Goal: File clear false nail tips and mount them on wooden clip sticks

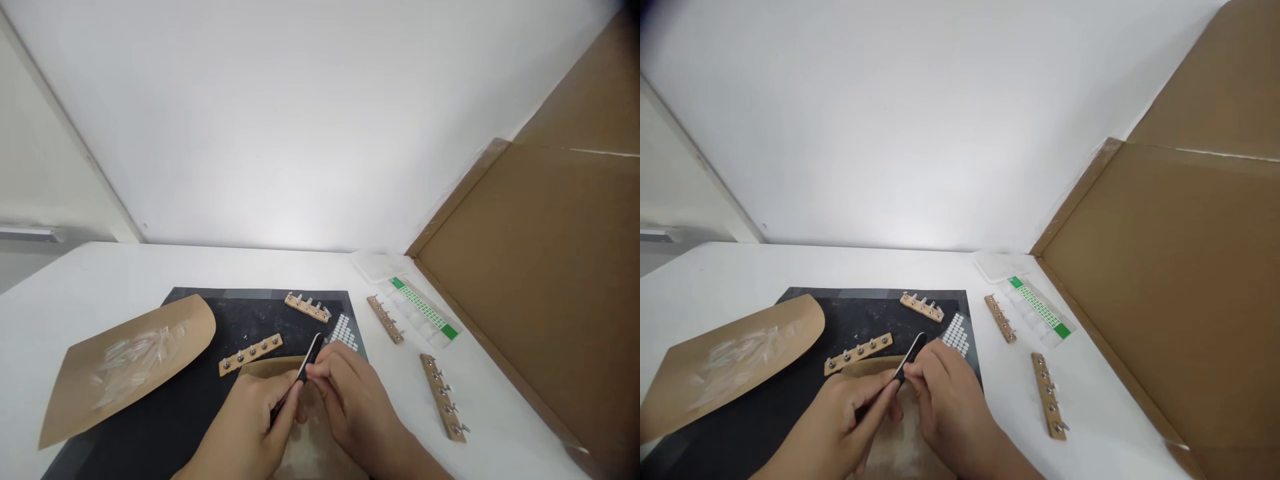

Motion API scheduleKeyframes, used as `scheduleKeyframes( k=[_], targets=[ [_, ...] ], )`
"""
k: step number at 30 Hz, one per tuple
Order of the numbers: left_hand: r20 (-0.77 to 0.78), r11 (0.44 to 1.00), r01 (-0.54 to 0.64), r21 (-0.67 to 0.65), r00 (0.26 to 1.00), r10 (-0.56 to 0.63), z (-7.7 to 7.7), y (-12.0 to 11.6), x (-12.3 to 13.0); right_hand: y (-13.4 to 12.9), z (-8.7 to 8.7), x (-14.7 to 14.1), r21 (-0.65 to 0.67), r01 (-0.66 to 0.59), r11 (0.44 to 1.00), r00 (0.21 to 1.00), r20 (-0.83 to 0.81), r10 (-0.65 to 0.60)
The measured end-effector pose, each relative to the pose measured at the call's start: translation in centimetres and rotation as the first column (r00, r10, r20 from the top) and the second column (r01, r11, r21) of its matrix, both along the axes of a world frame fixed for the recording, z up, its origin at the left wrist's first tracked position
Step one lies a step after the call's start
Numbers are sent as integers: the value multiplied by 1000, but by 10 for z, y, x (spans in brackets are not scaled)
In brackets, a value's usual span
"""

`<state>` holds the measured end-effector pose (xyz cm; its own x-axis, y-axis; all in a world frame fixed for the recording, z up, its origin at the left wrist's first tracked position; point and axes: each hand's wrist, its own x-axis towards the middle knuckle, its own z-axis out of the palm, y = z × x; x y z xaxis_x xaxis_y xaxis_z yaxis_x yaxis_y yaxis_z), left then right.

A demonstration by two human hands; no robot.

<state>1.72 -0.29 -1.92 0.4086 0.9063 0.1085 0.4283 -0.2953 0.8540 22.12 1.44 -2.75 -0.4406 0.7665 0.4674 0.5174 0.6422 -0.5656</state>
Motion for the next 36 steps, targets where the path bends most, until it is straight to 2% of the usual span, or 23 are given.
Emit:
scheduleKeyframes(
  k=[2,7,11,15,20,24,29,33,36],
  targets=[
    [-6,1000,-12,22,1000,12,-1,0,-1,0,1,0,26,22,999,999,-27,-22],
    [-6,998,14,56,1000,-13,0,0,-2,1,6,1,-7,-92,996,996,4,92],
    [-9,996,8,93,1000,-7,1,2,-3,1,6,1,25,-7,1000,999,-38,8],
    [-23,987,19,159,1000,-15,2,4,-3,0,4,0,-13,-118,993,993,4,118],
    [-2,983,3,183,1000,-2,3,3,-3,1,2,-1,44,6,999,998,-68,-3],
    [13,985,30,170,999,-33,2,3,-2,1,2,-1,21,-88,996,996,-7,88],
    [23,986,9,169,1000,-13,2,5,-1,3,3,0,68,27,997,999,-42,-24],
    [35,985,42,167,998,-48,2,6,0,2,3,0,39,-75,996,997,-16,75],
    [50,981,23,191,998,-33,2,7,0,3,0,-1,65,-8,998,999,-50,11]
  ],
)
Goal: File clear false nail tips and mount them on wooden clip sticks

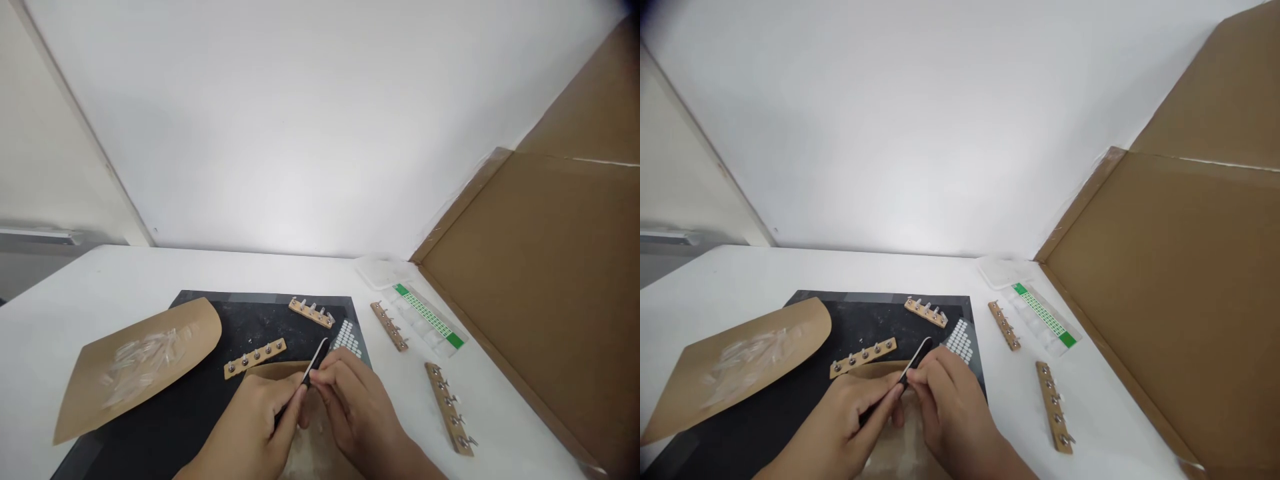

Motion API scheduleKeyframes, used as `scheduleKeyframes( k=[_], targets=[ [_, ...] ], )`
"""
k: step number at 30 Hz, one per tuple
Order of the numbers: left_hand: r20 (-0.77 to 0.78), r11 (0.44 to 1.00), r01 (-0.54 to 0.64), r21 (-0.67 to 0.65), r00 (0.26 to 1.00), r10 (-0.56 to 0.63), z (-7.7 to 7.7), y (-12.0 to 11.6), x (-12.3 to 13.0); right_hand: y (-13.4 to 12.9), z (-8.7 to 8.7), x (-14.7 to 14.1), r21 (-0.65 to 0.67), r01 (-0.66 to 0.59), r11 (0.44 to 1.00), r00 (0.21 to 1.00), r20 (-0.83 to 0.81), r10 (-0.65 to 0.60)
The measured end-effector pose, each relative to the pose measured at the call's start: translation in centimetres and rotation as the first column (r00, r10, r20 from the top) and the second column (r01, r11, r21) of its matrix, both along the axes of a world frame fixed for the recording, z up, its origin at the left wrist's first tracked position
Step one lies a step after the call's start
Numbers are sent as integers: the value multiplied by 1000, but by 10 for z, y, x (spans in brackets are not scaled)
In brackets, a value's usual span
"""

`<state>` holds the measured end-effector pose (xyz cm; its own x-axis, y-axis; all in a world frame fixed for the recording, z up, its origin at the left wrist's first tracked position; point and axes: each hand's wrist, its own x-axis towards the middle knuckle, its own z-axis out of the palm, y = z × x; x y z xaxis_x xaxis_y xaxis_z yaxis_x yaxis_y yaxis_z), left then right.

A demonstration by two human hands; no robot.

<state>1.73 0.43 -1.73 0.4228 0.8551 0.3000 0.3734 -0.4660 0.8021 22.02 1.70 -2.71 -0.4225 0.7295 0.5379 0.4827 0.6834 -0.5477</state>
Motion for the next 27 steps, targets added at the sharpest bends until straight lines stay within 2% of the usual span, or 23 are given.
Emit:
scheduleKeyframes(
  k=[3,7,12,16,20,24,27],
  targets=[
    [-19,1000,-18,16,1000,19,1,0,1,1,-1,0,12,37,999,999,-39,-37],
    [-37,1000,-4,-10,999,4,3,-2,2,1,0,1,-29,-51,998,999,13,52],
    [-13,1000,-22,-14,1000,21,3,-2,1,-1,3,-1,12,32,999,999,-34,-31],
    [-35,999,-8,-34,999,6,1,-3,1,-3,4,0,3,-33,999,999,32,33],
    [-25,1000,-19,0,1000,19,0,-4,3,-1,5,1,14,46,999,999,-4,-46],
    [-48,1000,-8,-7,999,8,-2,-5,3,0,6,3,-14,-32,999,999,-1,32],
    [-47,1000,-11,5,999,11,-2,-6,2,0,6,4,-47,-25,999,999,-25,24]
  ],
)
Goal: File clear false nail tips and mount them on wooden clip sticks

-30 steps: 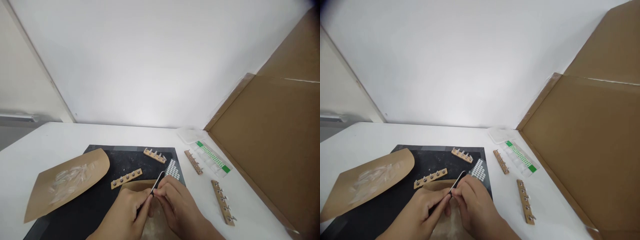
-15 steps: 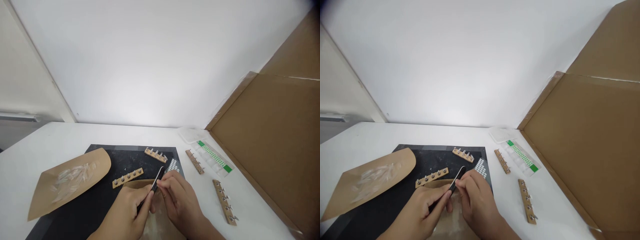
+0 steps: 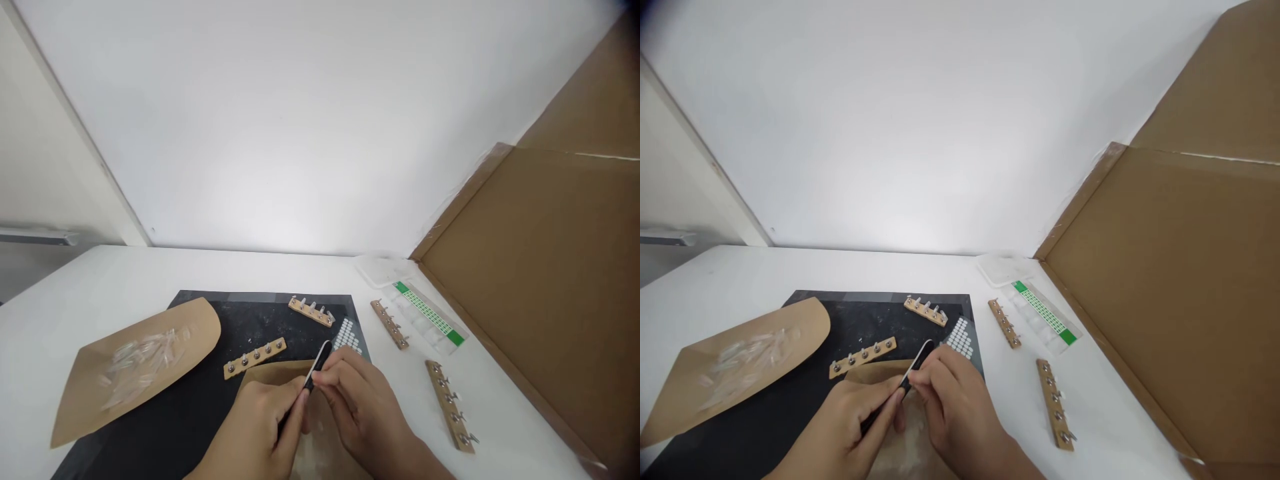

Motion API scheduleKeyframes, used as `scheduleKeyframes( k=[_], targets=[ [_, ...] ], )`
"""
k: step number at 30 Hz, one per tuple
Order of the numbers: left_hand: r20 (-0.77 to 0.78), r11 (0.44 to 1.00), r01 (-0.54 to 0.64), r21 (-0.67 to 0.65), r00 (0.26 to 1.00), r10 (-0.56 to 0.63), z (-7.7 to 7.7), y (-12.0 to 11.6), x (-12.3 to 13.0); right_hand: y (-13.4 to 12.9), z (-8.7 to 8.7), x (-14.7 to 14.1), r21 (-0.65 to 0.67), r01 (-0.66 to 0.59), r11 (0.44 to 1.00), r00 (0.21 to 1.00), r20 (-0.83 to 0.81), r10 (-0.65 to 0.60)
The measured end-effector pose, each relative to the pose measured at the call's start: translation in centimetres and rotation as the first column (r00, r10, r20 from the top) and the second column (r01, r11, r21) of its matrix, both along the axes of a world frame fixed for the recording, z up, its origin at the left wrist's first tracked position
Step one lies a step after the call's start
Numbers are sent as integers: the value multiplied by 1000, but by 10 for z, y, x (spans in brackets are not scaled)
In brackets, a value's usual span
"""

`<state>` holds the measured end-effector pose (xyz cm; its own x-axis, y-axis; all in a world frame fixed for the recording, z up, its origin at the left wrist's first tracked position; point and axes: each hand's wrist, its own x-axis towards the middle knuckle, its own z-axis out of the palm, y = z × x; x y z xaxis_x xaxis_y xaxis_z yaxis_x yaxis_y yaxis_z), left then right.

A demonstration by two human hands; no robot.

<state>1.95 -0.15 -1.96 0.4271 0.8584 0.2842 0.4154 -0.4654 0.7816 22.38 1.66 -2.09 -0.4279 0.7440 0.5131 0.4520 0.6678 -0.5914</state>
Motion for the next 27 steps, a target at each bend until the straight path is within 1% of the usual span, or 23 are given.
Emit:
scheduleKeyframes(
  k=[3,6,10,12,18,27],
  targets=[
    [15,1000,-16,17,1000,15,2,-1,0,2,0,1,-48,57,997,995,-84,-60],
    [14,999,-42,11,999,41,5,-3,0,7,0,3,-147,102,984,975,-183,-129],
    [9,999,-49,3,999,49,5,-5,1,11,-1,5,-337,72,939,929,-320,-186],
    [17,999,-50,5,999,50,6,-5,2,11,-3,4,-389,48,920,910,-363,-201],
    [21,998,-67,12,998,66,7,-4,2,10,-8,2,-394,69,917,900,-372,-227],
    [25,998,-62,15,998,62,5,-3,2,10,-3,3,-372,94,923,942,-267,-203]
  ],
)
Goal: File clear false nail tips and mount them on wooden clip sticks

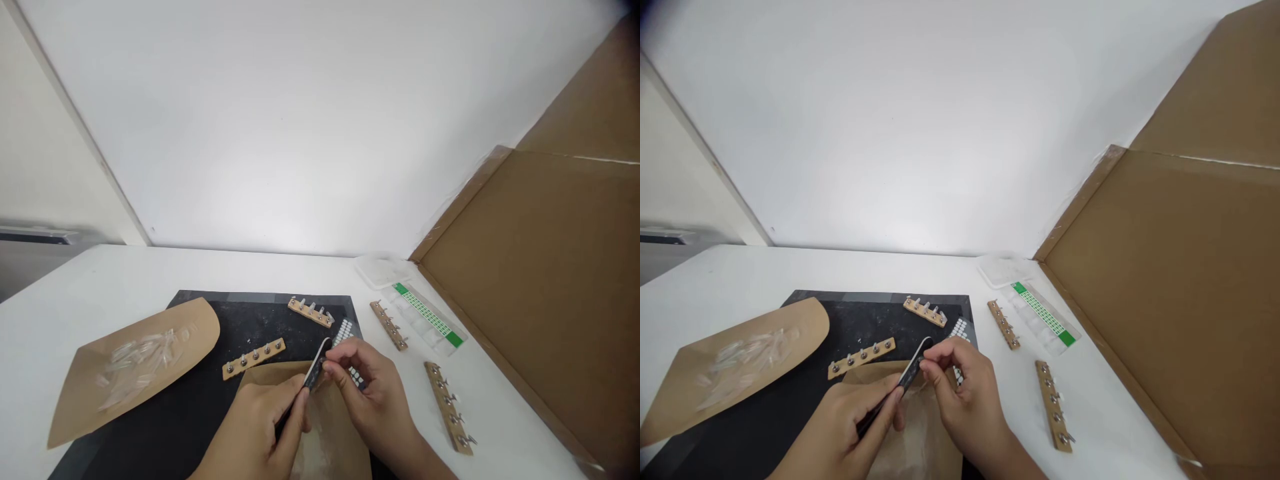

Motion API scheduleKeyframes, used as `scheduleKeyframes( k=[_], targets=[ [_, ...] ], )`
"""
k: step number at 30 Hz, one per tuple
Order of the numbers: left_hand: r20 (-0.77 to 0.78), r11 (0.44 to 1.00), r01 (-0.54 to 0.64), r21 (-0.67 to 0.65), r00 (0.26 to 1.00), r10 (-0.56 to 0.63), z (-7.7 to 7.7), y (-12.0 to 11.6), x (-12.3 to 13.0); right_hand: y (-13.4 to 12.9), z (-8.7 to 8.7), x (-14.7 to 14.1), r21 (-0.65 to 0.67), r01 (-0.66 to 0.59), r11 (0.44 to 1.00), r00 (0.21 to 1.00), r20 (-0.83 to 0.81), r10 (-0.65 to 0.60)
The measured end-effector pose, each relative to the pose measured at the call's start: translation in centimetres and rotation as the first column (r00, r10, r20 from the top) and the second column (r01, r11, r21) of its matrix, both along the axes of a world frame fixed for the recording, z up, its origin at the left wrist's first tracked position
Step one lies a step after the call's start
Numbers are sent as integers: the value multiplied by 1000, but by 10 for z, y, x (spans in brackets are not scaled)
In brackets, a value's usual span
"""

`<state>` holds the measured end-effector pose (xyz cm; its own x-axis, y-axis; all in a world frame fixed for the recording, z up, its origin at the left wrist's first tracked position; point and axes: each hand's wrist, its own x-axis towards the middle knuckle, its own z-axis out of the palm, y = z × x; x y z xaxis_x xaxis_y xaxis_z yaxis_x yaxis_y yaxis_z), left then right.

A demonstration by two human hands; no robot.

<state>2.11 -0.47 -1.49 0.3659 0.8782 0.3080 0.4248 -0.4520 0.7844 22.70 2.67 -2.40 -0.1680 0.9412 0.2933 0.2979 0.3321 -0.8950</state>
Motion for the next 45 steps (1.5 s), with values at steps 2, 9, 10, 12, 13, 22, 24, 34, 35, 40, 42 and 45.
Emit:
scheduleKeyframes(
  k=[2,9,10,12,13,22,24,34,35,40,42,45],
  targets=[
    [-4,1000,9,-5,1000,-9,-1,1,0,0,1,0,3,1,1000,1000,12,-1],
    [-127,996,80,-25,988,-83,-6,6,0,0,9,5,146,72,987,997,-20,-69],
    [-163,996,84,-27,983,-88,-6,6,-1,0,10,6,167,87,982,996,-25,-84],
    [-222,995,97,-19,970,-99,-6,6,-3,0,10,8,200,101,975,995,-23,-98],
    [-241,995,104,-8,965,-103,-6,5,-3,-1,10,8,210,102,972,995,-18,-100],
    [-100,990,25,141,995,-11,-8,5,-4,1,12,6,251,101,963,994,15,-108],
    [-46,981,23,191,999,-14,-9,7,-5,1,13,5,255,93,963,995,20,-102],
    [-5,964,92,248,996,-94,-12,9,-4,0,13,3,261,37,965,997,59,-54],
    [-6,958,105,268,994,-107,-11,10,-4,0,13,3,261,30,965,997,61,-48],
    [-35,929,165,331,986,-163,-5,12,-4,1,12,4,253,10,967,996,89,-33],
    [-42,937,159,310,987,-154,-6,11,-3,0,12,4,246,3,969,995,91,-27],
    [-59,948,131,290,991,-118,-12,9,-3,-1,11,5,248,-7,969,996,91,-17]
  ],
)
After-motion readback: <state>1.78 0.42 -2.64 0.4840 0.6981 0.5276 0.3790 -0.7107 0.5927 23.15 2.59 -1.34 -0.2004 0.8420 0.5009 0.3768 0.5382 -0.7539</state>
